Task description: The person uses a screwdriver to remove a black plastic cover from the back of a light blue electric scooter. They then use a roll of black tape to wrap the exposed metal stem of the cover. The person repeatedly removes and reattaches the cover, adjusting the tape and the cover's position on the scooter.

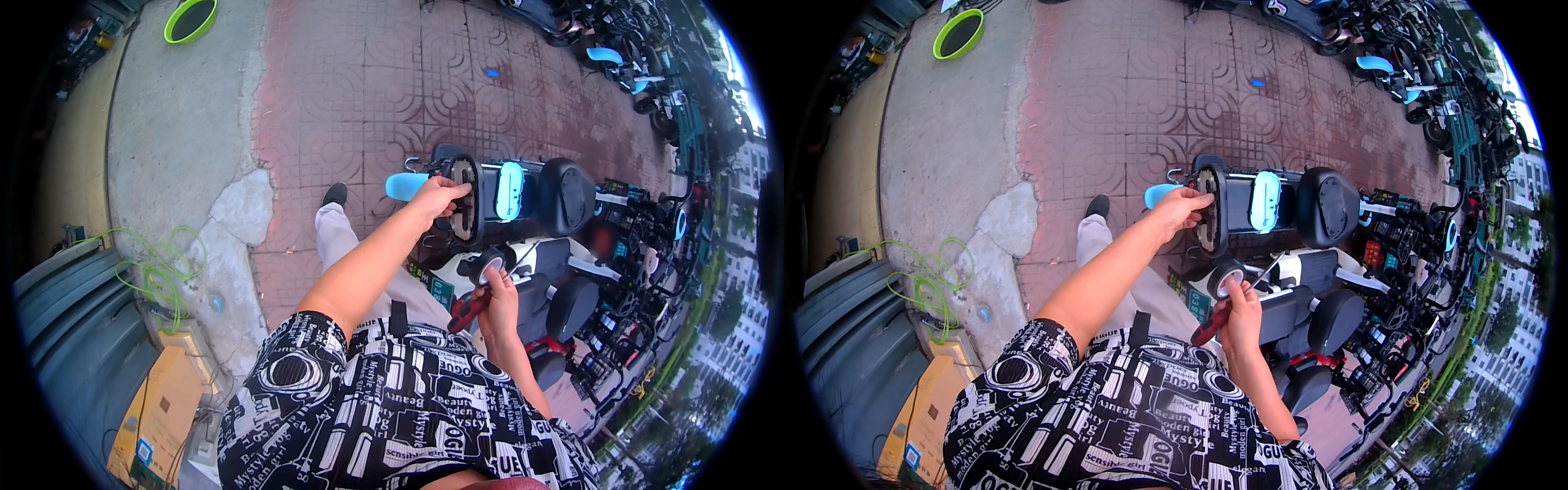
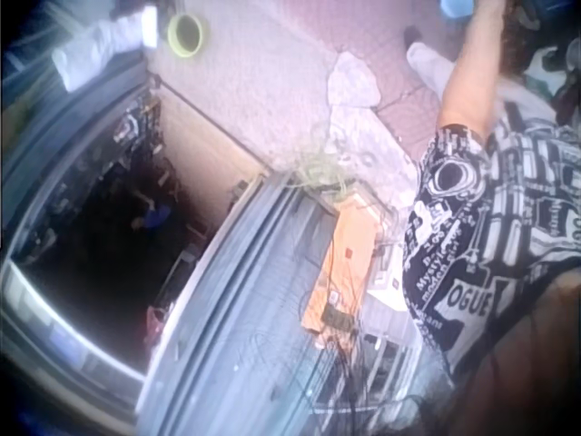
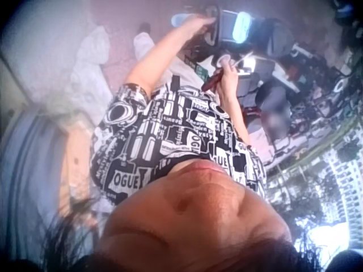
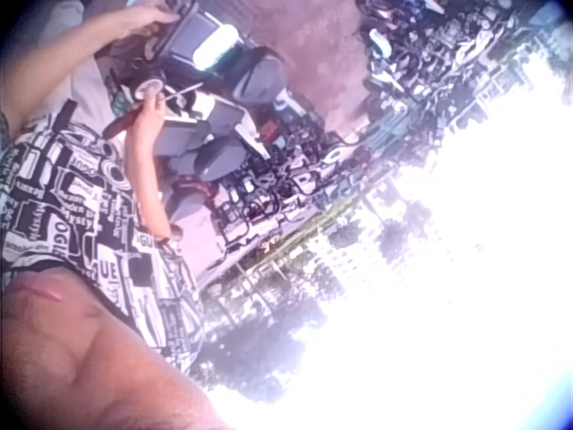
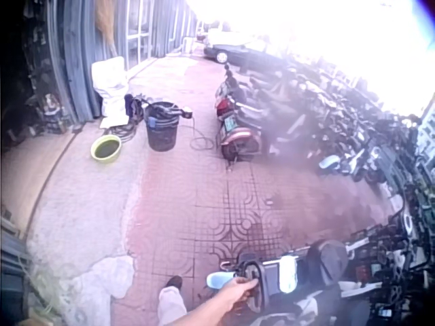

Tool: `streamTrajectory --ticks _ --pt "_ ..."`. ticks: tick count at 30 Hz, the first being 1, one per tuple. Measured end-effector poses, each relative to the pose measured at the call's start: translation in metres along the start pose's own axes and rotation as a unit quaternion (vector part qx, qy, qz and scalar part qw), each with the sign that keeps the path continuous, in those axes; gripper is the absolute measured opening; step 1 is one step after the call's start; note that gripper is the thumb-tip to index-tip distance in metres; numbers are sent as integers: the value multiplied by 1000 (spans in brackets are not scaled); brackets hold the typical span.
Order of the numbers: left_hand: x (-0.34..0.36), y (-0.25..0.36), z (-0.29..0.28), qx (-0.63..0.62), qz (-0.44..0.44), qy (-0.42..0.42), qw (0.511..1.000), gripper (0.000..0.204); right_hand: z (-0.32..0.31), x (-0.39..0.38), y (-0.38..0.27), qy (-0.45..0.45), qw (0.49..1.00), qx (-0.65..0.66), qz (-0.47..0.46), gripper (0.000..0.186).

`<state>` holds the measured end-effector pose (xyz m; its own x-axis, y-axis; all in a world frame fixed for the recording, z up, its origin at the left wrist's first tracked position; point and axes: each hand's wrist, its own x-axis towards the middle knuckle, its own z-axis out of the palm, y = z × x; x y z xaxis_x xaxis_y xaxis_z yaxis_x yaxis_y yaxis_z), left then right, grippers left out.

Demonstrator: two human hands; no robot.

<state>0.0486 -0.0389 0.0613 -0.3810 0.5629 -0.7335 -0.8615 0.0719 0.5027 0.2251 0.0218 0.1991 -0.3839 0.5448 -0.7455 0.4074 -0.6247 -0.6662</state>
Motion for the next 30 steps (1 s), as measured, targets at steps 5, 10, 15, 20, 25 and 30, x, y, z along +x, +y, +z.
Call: streamTrajectory --ticks 5,10,15,20,25,30 --pt "8 5 -8 60 37 -45 996 36 -1 1 1 -7 1000 1 -9 13" --pt "10 10 -16 66 38 -85 993 37 4 2 2 -15 1000 -15 -6 14" --pt "7 7 -15 75 92 -67 991 39 10 3 0 -39 999 -28 -4 14" --pt "-2 -19 -22 41 128 13 991 32 13 4 -3 -29 999 -44 -8 14" --pt "13 -54 -19 2 159 71 985 28 9 8 -2 -30 998 -47 -1 14" --pt "26 -66 -1 106 256 145 950 34 8 7 -7 -27 999 -41 -1 13"
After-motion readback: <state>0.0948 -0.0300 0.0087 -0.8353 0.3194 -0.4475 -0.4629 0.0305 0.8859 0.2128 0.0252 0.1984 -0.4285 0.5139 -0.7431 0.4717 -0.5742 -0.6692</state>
